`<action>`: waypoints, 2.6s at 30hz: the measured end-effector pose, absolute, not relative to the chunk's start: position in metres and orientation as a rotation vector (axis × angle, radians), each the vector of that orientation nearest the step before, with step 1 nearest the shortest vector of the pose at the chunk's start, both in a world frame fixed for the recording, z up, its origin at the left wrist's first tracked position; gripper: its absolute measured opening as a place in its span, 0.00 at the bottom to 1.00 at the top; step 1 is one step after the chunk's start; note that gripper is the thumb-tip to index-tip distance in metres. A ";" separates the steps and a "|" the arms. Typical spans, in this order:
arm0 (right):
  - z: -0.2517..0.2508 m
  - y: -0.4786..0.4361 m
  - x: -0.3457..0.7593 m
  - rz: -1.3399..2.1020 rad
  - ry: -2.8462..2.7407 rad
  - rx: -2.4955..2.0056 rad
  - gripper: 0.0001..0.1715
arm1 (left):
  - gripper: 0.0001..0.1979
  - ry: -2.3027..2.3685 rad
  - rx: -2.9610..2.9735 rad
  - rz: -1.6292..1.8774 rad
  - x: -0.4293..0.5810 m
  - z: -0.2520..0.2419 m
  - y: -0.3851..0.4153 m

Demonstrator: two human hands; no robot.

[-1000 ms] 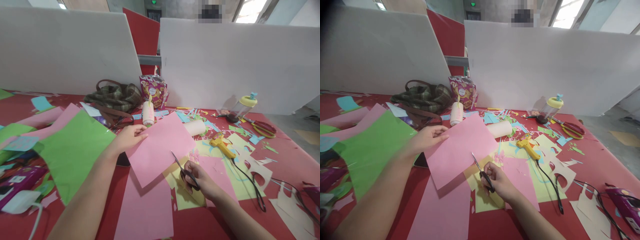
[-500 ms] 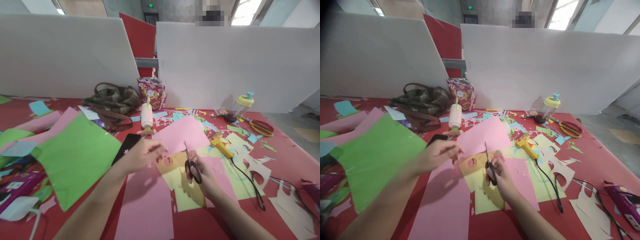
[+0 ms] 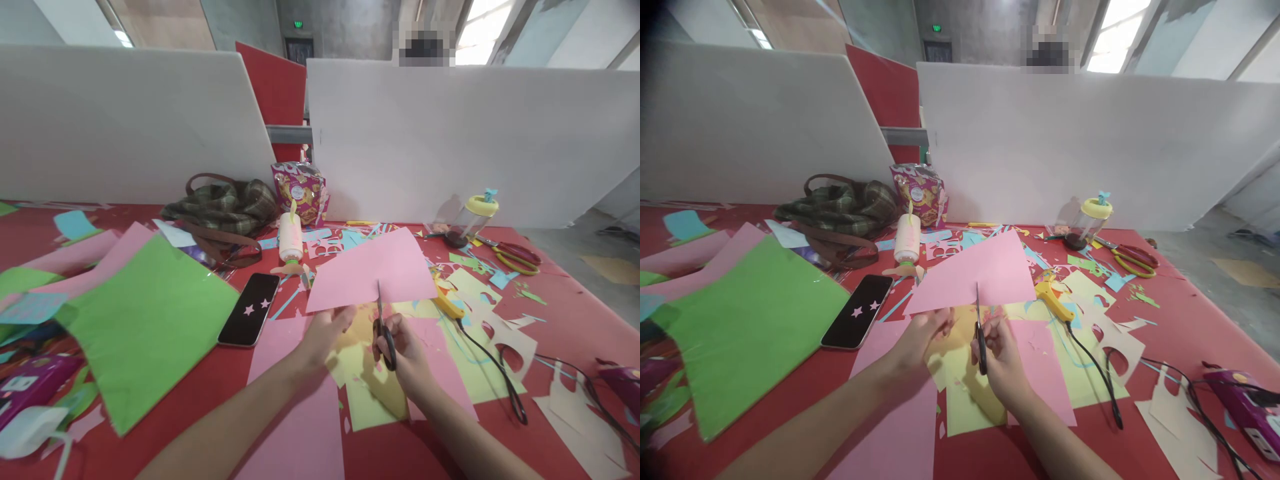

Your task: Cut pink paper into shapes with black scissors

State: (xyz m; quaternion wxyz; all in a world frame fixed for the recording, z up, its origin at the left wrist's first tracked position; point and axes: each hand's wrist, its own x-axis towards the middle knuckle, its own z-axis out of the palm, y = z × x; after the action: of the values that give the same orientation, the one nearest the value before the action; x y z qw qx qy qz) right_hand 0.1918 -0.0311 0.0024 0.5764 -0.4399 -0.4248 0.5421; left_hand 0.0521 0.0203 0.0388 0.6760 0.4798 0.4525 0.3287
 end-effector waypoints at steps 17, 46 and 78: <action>0.006 -0.034 0.185 1.540 -0.999 -0.877 0.17 | 0.15 1.010 0.947 0.868 0.041 0.037 0.036; 0.001 -0.032 0.188 1.708 -0.681 -1.074 0.15 | 0.16 1.163 0.990 0.719 0.046 0.009 0.033; -0.003 -0.031 0.184 1.525 -0.877 -1.210 0.15 | 0.22 1.305 1.147 0.657 0.047 0.006 0.026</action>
State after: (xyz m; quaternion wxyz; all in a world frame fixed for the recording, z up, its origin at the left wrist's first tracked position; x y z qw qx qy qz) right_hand 0.1838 -0.0307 -0.0030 0.4822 -0.4964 -0.3599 0.6258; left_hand 0.0469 0.0258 0.0064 0.5988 0.4946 0.5627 0.2831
